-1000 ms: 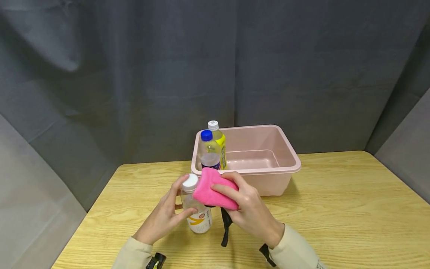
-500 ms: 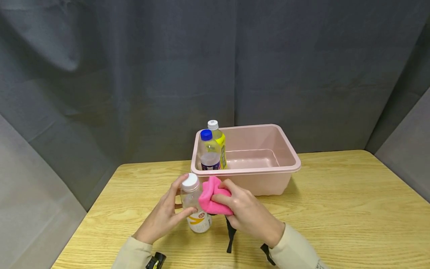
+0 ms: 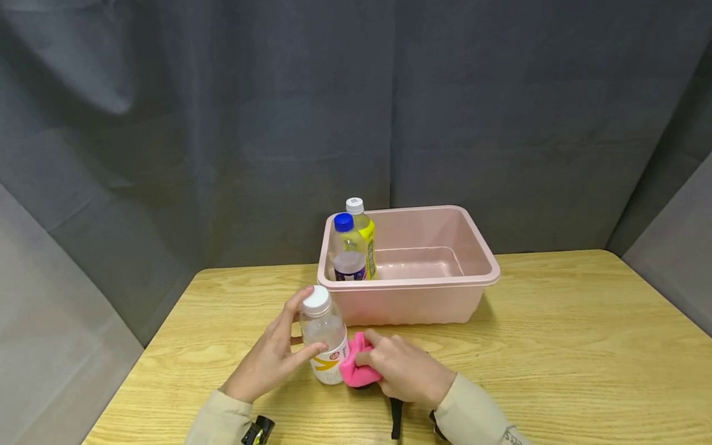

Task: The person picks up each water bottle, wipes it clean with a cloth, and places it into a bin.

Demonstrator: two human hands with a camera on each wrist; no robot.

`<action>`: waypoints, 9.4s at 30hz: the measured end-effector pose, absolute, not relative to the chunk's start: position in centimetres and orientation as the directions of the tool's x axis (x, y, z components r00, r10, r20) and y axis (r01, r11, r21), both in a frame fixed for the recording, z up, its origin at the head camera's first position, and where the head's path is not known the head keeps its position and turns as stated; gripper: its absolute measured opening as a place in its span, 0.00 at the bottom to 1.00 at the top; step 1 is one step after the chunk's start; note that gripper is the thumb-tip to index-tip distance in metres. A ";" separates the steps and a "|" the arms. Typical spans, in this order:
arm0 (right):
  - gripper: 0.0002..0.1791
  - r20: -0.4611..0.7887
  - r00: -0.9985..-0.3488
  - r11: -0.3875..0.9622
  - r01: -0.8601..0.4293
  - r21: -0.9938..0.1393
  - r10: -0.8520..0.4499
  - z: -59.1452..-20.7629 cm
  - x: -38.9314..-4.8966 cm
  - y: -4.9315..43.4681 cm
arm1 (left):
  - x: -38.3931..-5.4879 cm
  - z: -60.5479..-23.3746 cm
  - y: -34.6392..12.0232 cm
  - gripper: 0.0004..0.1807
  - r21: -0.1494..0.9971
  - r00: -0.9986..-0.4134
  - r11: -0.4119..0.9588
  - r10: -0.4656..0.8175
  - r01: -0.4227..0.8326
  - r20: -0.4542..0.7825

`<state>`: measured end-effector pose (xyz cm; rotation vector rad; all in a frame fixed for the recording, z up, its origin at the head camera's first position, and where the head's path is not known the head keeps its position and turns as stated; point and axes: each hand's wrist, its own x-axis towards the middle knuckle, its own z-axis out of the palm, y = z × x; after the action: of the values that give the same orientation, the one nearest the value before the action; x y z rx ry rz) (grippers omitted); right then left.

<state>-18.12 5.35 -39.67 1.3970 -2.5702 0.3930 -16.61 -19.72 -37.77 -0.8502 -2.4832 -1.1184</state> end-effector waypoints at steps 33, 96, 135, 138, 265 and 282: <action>0.26 0.724 -0.451 0.432 -0.871 -0.232 -0.522 -35.6 -17.7 6.6 | -16.8 -37.8 -19.9 0.47 0.384 -0.653 0.553 0.449 0.739 0.611; 0.24 0.509 -0.498 0.483 -0.858 -0.174 -0.702 -37.8 -18.3 6.3 | -16.2 -36.7 -20.1 0.43 0.589 -0.774 0.503 0.416 0.633 0.476; 0.23 0.494 -0.491 0.486 -0.861 -0.151 -0.717 -38.0 -18.1 5.5 | -16.4 -37.1 -20.2 0.43 0.571 -0.765 0.509 0.407 0.644 0.499; 0.23 0.348 -0.531 0.511 -0.845 -0.156 -0.773 -38.9 -18.3 5.6 | -16.5 -37.1 -20.1 0.43 0.574 -0.764 0.504 0.410 0.645 0.498; 0.22 0.318 -0.488 0.507 -0.861 -0.024 -0.813 -38.7 -17.5 5.5 | -16.4 -37.2 -20.0 0.44 0.565 -0.766 0.517 0.410 0.643 0.496; 0.22 0.516 -0.456 0.486 -0.870 -0.085 -0.725 -37.7 -18.0 6.1 | -16.4 -37.2 -20.0 0.43 0.564 -0.759 0.509 0.419 0.650 0.497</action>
<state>-18.03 6.07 -37.72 1.3260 -2.3228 0.4765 -16.37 -20.04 -37.16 -0.8978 -2.4576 -1.1041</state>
